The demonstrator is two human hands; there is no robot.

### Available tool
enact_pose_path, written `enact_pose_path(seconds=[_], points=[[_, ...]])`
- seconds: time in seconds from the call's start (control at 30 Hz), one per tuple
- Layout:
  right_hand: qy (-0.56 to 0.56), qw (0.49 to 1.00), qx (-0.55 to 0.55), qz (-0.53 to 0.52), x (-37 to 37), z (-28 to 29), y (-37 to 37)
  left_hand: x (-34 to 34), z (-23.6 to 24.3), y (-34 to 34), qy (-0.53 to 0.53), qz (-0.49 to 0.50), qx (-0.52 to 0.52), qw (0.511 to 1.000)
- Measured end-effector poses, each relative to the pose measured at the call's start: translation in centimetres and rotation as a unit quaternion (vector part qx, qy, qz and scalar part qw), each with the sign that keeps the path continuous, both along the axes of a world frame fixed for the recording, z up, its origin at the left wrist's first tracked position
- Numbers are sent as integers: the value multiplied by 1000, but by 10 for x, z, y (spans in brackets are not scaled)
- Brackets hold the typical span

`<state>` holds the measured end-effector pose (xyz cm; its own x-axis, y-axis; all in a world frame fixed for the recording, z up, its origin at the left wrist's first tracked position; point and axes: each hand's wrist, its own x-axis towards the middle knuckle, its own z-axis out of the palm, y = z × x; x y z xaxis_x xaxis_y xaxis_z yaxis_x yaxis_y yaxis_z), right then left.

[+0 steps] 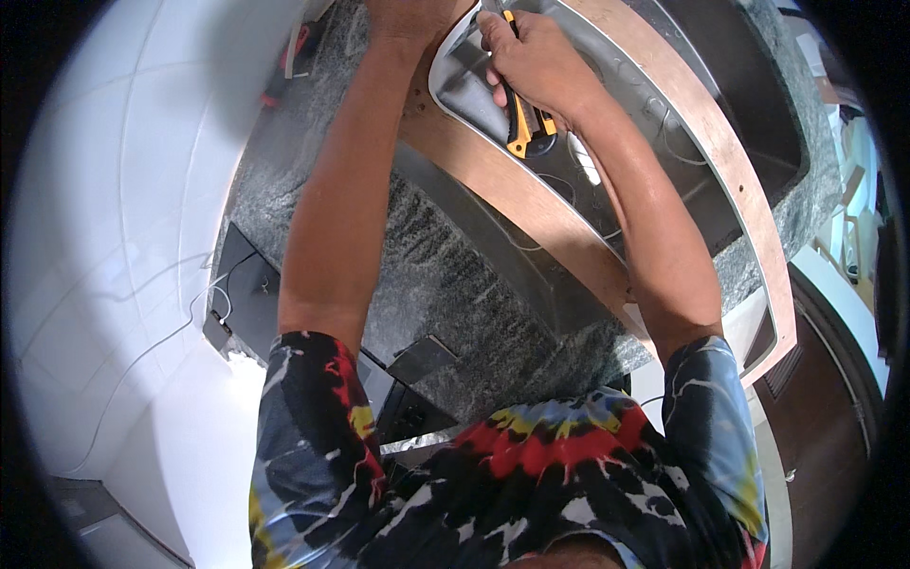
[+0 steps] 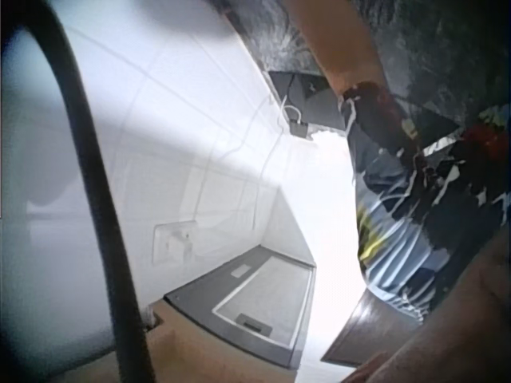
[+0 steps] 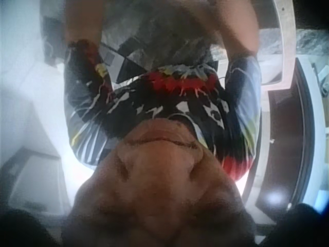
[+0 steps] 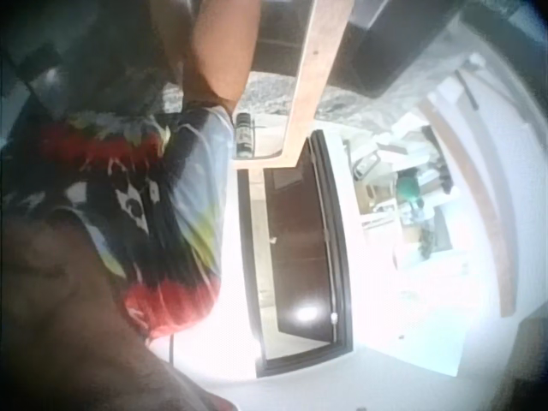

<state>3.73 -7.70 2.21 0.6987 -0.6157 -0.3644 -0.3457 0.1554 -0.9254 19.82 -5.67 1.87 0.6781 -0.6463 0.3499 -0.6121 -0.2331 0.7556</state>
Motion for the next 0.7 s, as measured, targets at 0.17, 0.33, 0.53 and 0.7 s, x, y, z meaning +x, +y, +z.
enact_pose_path(seconds=[0.17,0.33,0.53,0.7], points=[[-12,999,36,20,1,-3,-1,17,-1,11,-204,-60,28,977],[-11,999,34,4,-2,1,2,36,52,67,-225,-39,320,919],[-23,998,57,-10,-2,-7,2,-8,43,43,-112,-74,289,948],[-32,998,57,-8,3,-2,7,5,15,14,-155,-75,171,970]])
